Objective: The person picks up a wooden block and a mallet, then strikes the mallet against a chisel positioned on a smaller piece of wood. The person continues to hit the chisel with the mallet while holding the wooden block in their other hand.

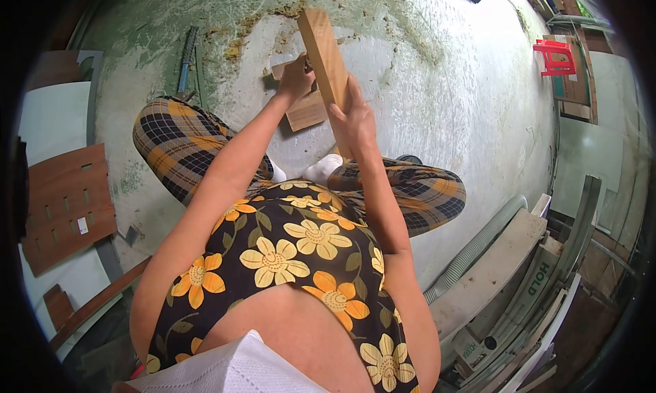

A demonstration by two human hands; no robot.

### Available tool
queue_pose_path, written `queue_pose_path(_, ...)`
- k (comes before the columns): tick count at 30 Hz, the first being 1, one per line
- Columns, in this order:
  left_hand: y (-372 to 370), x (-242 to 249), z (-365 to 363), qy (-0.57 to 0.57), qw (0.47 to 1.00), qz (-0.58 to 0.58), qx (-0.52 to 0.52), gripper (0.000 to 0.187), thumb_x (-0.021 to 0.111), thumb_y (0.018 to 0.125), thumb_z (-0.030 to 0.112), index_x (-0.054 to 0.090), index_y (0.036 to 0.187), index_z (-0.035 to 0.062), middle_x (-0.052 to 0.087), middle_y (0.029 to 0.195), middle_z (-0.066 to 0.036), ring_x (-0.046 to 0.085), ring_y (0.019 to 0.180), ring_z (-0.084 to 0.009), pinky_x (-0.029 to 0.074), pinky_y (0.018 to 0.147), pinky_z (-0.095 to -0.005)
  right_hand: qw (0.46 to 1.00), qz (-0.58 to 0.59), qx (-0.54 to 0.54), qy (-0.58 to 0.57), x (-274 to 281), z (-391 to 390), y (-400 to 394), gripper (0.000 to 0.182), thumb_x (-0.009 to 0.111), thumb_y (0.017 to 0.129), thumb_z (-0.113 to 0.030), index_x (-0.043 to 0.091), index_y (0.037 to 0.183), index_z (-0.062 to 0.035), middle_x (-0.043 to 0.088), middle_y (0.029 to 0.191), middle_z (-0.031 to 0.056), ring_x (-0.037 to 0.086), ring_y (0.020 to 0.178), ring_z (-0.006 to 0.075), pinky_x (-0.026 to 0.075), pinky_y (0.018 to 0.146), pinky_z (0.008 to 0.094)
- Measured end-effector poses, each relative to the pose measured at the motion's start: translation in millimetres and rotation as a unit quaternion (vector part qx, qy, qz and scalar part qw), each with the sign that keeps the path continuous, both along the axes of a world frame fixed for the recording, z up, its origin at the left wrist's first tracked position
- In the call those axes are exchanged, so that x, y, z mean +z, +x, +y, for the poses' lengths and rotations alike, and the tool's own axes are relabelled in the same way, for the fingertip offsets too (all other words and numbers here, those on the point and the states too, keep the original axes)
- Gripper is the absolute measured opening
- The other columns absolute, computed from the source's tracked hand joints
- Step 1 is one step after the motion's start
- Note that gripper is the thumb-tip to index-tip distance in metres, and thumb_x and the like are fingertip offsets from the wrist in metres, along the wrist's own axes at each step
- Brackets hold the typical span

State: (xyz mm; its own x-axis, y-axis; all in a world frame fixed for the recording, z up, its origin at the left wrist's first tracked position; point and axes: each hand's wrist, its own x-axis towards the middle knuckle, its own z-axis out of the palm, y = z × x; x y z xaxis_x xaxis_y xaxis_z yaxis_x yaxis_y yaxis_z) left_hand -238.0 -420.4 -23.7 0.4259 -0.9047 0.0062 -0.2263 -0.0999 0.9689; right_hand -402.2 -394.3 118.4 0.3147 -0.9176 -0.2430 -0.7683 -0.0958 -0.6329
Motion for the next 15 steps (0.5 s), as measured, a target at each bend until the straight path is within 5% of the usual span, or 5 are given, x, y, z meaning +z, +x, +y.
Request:
queue_pose_path(3, 1.1, 2.2, 5.4, -0.005, 0.999, -0.046, 0.02, 0.029, 0.066, 0.08, 0.015, 0.056, 0.105, 0.0046, 0.067, 0.086, -0.022, 0.067, 0.083, -0.0363, 0.053, 0.07, -0.0421, 0.988, -0.147, 0.042, -0.023, -20.6, -4.3, -6.4, 0.065, 0.065, 0.082, -0.008, 0.039, 0.142, -0.0052, 0.059, 0.124, 0.0139, 0.057, 0.111, 0.023, 0.046, 0.094, 0.0322)
queue_pose_path(15, 6.0, -6.4, 0.5, 0.032, 0.995, -0.099, 0.003, 0.044, 0.071, 0.079, 0.028, 0.056, 0.113, 0.0049, 0.066, 0.096, -0.023, 0.064, 0.091, -0.0405, 0.052, 0.079, -0.0449, 0.971, -0.24, -0.014, 0.003, 24.5, 0.2, 1.6, 0.066, 0.064, 0.079, -0.008, 0.04, 0.14, -0.0024, 0.059, 0.124, 0.0162, 0.056, 0.113, 0.0219, 0.044, 0.097, 0.0332)
